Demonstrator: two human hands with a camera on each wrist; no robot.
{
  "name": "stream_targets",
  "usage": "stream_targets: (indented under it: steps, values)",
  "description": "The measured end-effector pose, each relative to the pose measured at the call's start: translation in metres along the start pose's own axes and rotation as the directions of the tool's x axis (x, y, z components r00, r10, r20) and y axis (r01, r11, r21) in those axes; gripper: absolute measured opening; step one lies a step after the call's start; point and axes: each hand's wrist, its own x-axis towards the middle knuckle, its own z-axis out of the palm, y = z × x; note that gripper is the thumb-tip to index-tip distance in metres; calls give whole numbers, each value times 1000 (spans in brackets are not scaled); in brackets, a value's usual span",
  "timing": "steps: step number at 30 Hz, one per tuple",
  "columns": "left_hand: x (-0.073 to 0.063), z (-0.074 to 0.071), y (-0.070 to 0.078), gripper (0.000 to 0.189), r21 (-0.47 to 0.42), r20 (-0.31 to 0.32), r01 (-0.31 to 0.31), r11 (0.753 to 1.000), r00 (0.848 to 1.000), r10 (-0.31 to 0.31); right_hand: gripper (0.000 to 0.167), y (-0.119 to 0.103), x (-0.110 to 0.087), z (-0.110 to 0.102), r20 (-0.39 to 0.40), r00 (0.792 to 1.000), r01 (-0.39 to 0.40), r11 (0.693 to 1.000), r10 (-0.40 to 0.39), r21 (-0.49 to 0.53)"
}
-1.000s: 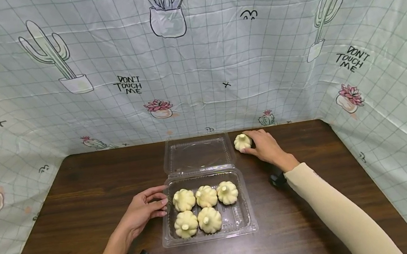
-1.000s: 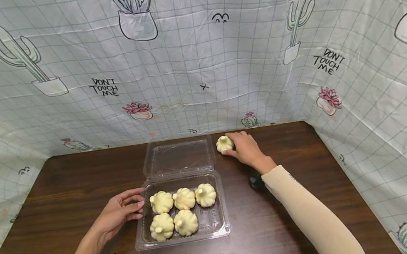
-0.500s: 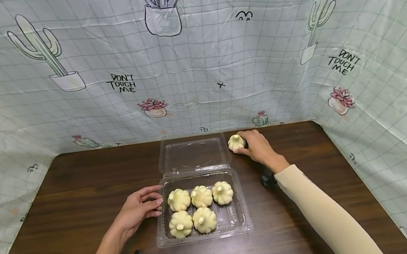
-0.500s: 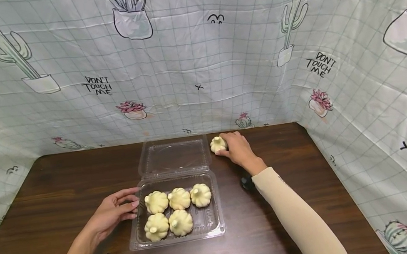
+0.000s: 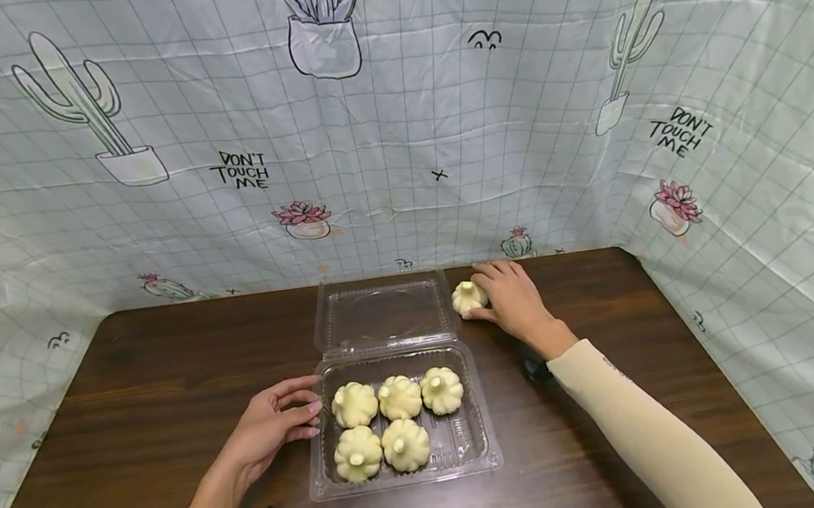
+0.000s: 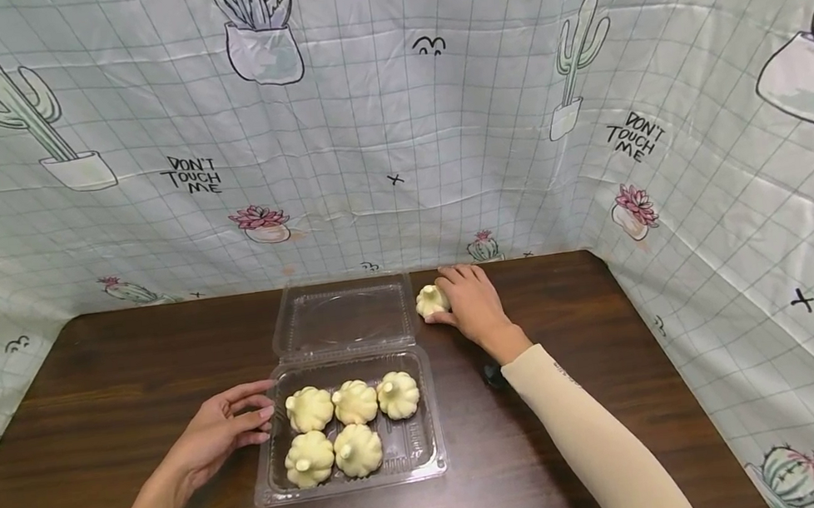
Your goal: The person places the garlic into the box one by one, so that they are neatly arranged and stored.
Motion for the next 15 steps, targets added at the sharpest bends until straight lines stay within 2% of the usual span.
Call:
stream_targets:
  steps: [3,7,15]
  values:
    - [0,0,-1,56,5,5,-7,1000,1000,7,68,-2,-5,-4,-10,999,33,999,-33,-41]
    - [0,0,-3,57,-1,12,-6,1000,1000,6,69,-4,-16,-13,-31,999,23,999,-24,-32]
    - [0,-2,-4,55,1,1,-5,1000,1000,5,71,-8,-40,-41,-120,991,-40,994,52,100]
